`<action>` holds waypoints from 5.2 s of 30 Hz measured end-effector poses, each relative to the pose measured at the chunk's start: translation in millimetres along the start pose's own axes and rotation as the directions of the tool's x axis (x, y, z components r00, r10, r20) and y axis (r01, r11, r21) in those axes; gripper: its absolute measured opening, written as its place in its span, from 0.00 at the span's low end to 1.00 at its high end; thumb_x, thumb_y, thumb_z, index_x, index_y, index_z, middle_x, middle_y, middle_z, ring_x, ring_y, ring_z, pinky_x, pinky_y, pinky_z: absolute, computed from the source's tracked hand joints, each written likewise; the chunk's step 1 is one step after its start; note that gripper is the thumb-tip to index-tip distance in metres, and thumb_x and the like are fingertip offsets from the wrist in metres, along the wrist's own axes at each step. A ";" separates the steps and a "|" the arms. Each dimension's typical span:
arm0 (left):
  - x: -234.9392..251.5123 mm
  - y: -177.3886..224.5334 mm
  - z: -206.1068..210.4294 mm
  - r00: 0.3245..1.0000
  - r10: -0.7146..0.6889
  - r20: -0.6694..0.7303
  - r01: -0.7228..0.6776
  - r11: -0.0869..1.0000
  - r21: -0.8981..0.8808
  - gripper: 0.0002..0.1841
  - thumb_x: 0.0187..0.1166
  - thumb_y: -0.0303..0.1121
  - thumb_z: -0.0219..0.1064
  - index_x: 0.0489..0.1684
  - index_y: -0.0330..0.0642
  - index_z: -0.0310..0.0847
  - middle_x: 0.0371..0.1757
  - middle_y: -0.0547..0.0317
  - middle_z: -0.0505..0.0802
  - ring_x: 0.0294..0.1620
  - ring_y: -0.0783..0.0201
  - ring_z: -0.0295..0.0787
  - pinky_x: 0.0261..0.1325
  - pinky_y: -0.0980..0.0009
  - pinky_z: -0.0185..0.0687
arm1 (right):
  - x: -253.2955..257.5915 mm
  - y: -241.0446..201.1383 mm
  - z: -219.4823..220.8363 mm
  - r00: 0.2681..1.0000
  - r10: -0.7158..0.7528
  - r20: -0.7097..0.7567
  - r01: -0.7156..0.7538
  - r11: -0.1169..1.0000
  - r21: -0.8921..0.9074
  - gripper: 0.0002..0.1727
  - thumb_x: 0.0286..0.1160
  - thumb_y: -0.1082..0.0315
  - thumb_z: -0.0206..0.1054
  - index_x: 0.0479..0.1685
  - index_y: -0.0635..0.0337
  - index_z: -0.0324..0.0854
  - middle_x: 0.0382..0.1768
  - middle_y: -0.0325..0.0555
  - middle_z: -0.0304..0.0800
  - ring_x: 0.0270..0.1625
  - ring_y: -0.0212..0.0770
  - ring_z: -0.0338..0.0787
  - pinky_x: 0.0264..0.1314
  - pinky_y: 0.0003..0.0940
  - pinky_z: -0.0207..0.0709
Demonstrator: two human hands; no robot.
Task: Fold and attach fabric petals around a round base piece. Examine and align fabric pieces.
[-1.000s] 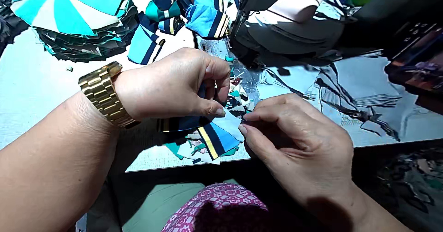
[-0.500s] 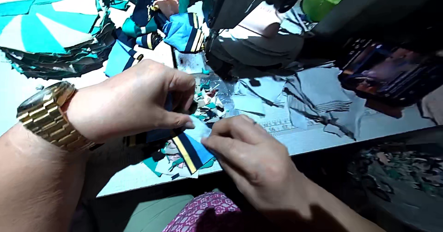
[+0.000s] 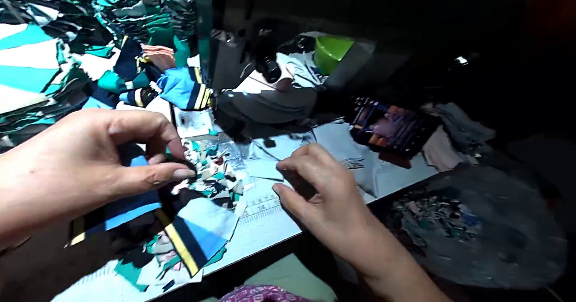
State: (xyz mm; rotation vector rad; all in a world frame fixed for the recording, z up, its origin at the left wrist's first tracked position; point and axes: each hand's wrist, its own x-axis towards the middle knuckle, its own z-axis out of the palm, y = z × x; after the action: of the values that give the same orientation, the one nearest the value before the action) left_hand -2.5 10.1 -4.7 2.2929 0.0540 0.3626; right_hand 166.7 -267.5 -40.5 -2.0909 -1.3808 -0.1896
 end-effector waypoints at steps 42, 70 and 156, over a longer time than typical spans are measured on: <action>-0.5 5.6 -2.8 0.943 0.174 0.282 -0.148 0.983 -0.113 0.11 0.83 0.38 0.66 0.28 0.49 0.85 0.25 0.74 0.85 0.26 0.82 0.80 0.24 0.86 0.72 | 11.3 -60.3 16.9 0.985 0.121 0.127 -0.174 0.759 0.628 0.08 0.71 0.74 0.72 0.47 0.58 0.88 0.32 0.36 0.92 0.29 0.29 0.90 0.30 0.20 0.88; -0.2 3.5 6.1 0.934 0.116 0.337 -0.169 0.976 0.134 0.10 0.79 0.41 0.69 0.27 0.52 0.87 0.23 0.76 0.85 0.25 0.84 0.78 0.24 0.85 0.69 | 9.1 -53.6 24.2 0.990 -0.022 0.139 -0.028 0.938 0.344 0.07 0.71 0.69 0.71 0.45 0.54 0.81 0.29 0.29 0.83 0.26 0.19 0.80 0.26 0.12 0.75; -3.1 11.6 13.3 0.981 -0.159 0.109 0.192 0.786 -0.587 0.34 0.70 0.19 0.72 0.81 0.52 0.78 0.52 0.52 0.96 0.41 0.63 0.96 0.42 0.73 0.93 | 40.5 -64.6 39.1 0.938 -0.195 -0.287 0.271 0.927 0.258 0.03 0.75 0.75 0.70 0.38 0.62 0.89 0.39 0.42 0.85 0.43 0.31 0.86 0.42 0.22 0.83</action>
State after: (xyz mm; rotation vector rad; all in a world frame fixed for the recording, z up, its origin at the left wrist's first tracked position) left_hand -2.7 -7.8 -5.6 1.6485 0.1095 0.1819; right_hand 120.2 -196.7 -27.2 -1.5935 -1.4022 -0.3215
